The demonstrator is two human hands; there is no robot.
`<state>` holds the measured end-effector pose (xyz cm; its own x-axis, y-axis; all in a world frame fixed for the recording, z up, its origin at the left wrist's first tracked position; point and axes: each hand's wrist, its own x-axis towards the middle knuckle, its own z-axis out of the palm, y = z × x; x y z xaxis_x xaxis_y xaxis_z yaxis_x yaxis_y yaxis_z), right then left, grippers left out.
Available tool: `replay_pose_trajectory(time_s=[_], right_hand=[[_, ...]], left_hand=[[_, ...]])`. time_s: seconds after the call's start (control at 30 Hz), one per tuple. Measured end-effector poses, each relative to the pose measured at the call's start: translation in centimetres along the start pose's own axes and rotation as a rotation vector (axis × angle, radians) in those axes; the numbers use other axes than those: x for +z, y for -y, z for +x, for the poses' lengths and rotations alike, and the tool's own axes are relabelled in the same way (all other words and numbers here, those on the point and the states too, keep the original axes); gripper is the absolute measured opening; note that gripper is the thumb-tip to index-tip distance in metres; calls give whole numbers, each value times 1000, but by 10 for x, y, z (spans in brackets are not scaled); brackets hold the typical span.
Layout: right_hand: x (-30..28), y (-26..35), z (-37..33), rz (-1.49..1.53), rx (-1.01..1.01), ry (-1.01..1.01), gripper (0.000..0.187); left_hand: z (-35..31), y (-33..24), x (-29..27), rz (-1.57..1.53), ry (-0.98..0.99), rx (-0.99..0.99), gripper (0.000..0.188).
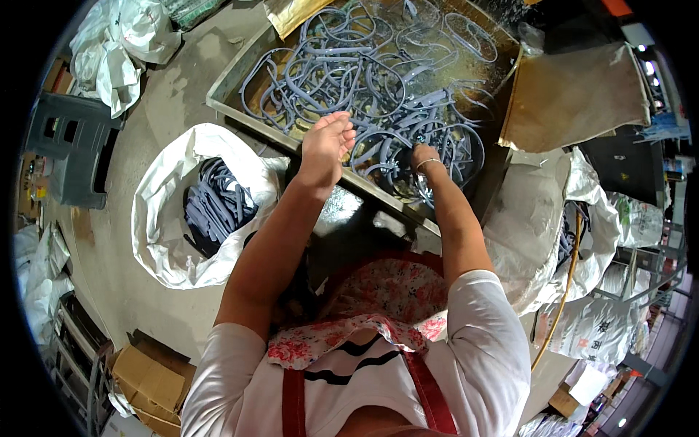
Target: The person sorts a pile of tangled gray cables on a metal tray, untangling them by hand and placing them into a white sack. The person repeatedly picks up bundles of cables, separates them, and transfers them to the sack.
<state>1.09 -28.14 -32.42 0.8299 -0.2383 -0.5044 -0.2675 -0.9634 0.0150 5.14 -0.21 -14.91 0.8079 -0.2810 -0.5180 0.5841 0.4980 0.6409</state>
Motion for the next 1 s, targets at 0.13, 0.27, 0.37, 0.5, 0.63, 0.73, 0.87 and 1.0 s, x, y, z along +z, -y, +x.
replay_pose_trajectory(time_s=[0.13,0.27,0.37,0.5,0.63,0.73,0.87,1.0], right_hand=[[-4,-9,0,67,-23,-74,24],[-65,-21,-37,195,-184,-450,17],[-125,-18,-71,362,-175,-546,18],[-142,-7,-88,479,-266,-583,26],[-144,-25,-87,978,-427,-284,34],[-125,-40,-89,1393,-219,56,17],[-108,-71,-66,688,-54,-594,34],[-150,-72,-90,-125,-158,-625,22]], left_hand=[[20,11,-6,42,-37,-67,25],[35,33,1,435,-146,-110,58],[34,44,15,522,-56,-174,67],[60,66,21,186,126,-163,45],[60,55,34,5,-4,-95,35],[71,56,25,-31,2,-133,40],[67,28,24,162,68,-20,60],[68,3,19,-59,-421,65,41]])
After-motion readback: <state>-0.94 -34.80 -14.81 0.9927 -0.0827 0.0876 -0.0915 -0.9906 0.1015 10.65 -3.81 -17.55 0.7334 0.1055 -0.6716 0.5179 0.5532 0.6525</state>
